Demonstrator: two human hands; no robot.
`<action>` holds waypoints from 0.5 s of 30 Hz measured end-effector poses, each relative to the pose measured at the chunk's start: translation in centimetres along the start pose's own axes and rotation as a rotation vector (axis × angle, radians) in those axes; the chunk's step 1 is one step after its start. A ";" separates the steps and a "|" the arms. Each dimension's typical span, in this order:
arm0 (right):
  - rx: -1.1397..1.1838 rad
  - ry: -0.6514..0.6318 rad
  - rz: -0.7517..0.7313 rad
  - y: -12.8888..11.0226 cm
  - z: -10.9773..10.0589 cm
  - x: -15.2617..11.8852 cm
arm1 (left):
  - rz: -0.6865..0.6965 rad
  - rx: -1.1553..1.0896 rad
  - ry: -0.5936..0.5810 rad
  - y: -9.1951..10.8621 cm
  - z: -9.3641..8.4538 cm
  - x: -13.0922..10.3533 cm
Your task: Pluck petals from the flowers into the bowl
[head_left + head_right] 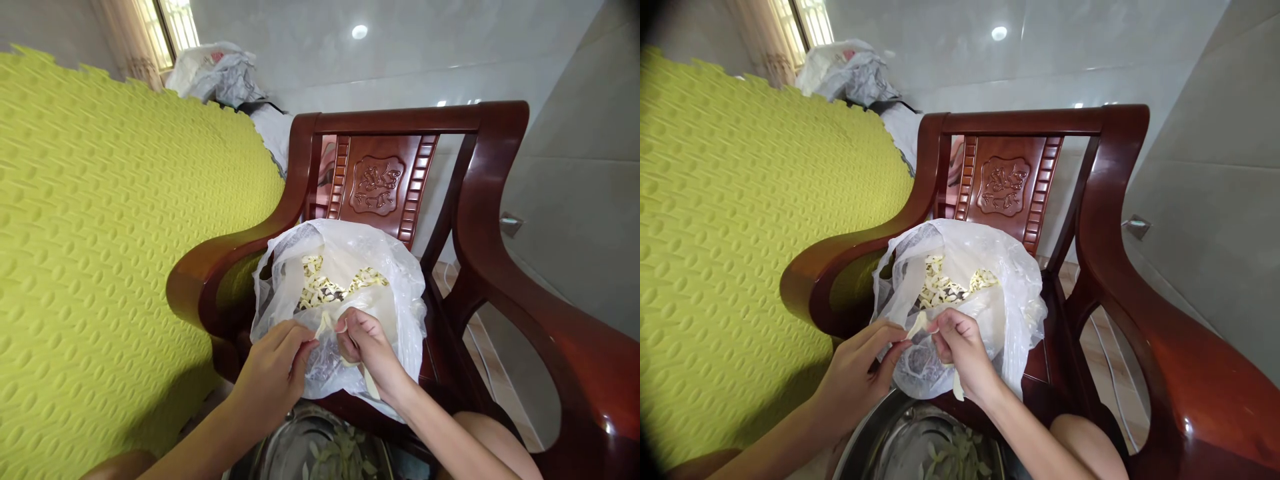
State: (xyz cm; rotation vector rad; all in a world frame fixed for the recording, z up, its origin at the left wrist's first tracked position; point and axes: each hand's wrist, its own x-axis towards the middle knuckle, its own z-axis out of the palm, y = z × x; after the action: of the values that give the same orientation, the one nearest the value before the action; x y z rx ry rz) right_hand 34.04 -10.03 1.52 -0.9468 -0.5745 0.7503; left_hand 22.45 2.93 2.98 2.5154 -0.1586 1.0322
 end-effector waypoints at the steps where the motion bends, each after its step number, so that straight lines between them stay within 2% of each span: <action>1: 0.015 0.008 0.012 0.1 0.0 0.0 | 0.007 -0.002 0.013 0.0 0.0 0.0; 7: 0.089 -0.054 0.028 -0.1 -0.1 -0.1 | 0.004 0.018 0.053 -0.6 -0.7 0.9; 10: 0.079 -0.033 0.038 -0.6 -0.4 0.1 | -0.022 -0.013 0.015 -0.6 -1.2 1.5; 15: 0.086 0.015 0.018 -1.4 -0.6 0.3 | -0.287 -0.210 -0.139 0.0 -1.3 2.1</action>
State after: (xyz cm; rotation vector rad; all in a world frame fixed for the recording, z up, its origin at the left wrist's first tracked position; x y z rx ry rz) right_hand 35.10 -10.63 2.48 -0.8780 -0.5167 0.7773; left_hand 23.09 3.55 5.25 2.3322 0.0513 0.6899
